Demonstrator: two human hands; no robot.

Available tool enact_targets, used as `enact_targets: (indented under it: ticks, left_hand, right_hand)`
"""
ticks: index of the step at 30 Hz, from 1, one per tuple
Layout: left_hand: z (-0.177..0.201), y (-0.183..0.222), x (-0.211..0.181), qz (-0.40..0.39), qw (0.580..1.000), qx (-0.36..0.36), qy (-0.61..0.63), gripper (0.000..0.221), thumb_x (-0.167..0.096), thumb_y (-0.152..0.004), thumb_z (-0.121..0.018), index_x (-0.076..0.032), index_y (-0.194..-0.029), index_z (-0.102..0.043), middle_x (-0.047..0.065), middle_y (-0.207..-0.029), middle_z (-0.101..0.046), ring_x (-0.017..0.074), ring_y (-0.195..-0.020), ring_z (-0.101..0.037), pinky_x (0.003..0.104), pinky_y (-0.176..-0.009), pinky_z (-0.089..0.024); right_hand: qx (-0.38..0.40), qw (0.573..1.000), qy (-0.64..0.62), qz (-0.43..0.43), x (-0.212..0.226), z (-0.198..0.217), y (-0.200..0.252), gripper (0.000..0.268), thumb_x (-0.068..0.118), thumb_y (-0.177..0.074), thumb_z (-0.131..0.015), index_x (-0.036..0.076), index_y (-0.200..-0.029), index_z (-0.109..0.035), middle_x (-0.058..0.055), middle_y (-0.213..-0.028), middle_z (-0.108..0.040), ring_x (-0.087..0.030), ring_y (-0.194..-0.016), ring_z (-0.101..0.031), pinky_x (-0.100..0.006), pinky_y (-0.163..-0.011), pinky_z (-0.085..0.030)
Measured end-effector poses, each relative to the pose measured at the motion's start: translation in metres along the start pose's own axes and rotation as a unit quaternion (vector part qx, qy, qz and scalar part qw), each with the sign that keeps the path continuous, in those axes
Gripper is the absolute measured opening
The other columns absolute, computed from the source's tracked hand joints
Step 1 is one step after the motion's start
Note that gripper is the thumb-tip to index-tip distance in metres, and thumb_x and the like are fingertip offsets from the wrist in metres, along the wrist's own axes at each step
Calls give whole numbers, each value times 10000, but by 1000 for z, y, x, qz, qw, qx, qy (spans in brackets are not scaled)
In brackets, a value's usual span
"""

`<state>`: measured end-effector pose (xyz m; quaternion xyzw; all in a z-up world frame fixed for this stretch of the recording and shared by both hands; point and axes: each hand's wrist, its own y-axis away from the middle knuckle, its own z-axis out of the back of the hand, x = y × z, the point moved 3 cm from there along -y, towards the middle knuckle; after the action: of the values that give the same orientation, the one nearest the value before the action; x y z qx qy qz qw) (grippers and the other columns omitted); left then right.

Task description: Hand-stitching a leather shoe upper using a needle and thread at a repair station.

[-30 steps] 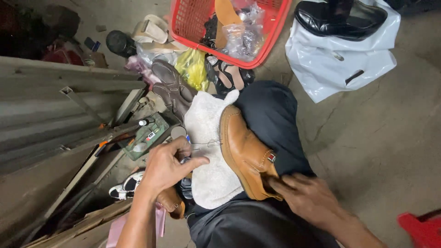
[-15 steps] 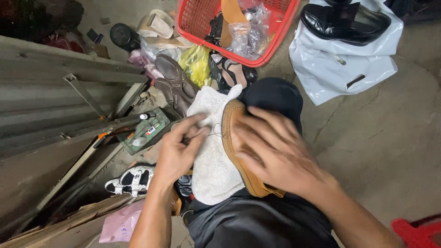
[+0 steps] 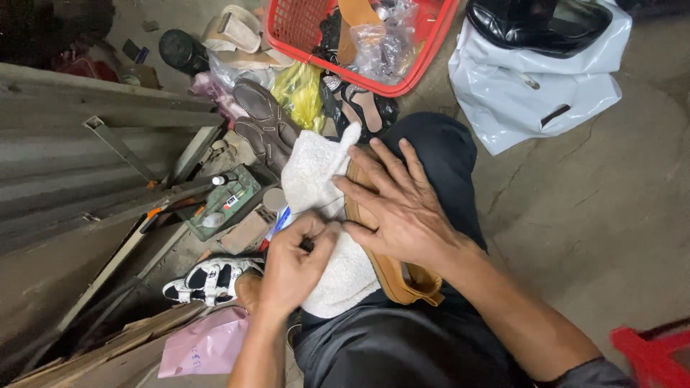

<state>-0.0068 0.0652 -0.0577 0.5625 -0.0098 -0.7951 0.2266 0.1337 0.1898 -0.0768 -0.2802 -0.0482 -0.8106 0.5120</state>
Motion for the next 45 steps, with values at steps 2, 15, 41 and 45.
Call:
enact_targets:
  ticks: [2, 15, 41, 45]
  left_hand:
    - [8, 46, -3, 20, 998, -45, -38, 310, -163, -982, -630, -161, -720, -463, -52, -672, -397, 100, -636, -399, 277, -617, -358]
    - [53, 77, -40, -162, 966, -200, 21, 233, -154, -935, -625, -44, -744, -552, 179, -901, -648, 223, -810, -622, 303, -687, -490]
    - [-44, 25, -4, 9, 949, -29, -314, 552, -657, -879, -663, -116, -928, -562, 74, -673, -648, 320, -616, -684, 466, -508, -491]
    - [-17, 20, -24, -64, 964, -74, -248, 381, -422, -1001, -593, -48, -1070, -613, 0, -622, -608, 156, -415, -544, 350, -405, -529]
  right_hand:
    - [-10, 1000, 11, -3, -3, 0, 0, 591, 487, -900, -735, 197, -1408, -645, -139, -1569, -494, -389, -1489, -393, -574, -1251, -180]
    - [84, 966, -185, -158, 16, 50, 49, 589, 358, -996, -568, 95, -1514, -466, -140, -1634, -386, -361, -1441, -446, -499, -1084, -426]
    - [-259, 579, -580, -511, -151, -19, 337, 276, 261, -1038, -535, 212, -767, -514, 81, -687, -344, -73, -582, -313, -235, -542, -290]
    - [-86, 760, -325, -556, -106, -12, 282, 265, 285, -1080, -571, 69, -1005, -706, -65, -1136, -732, -191, -1043, -672, -346, -937, -536]
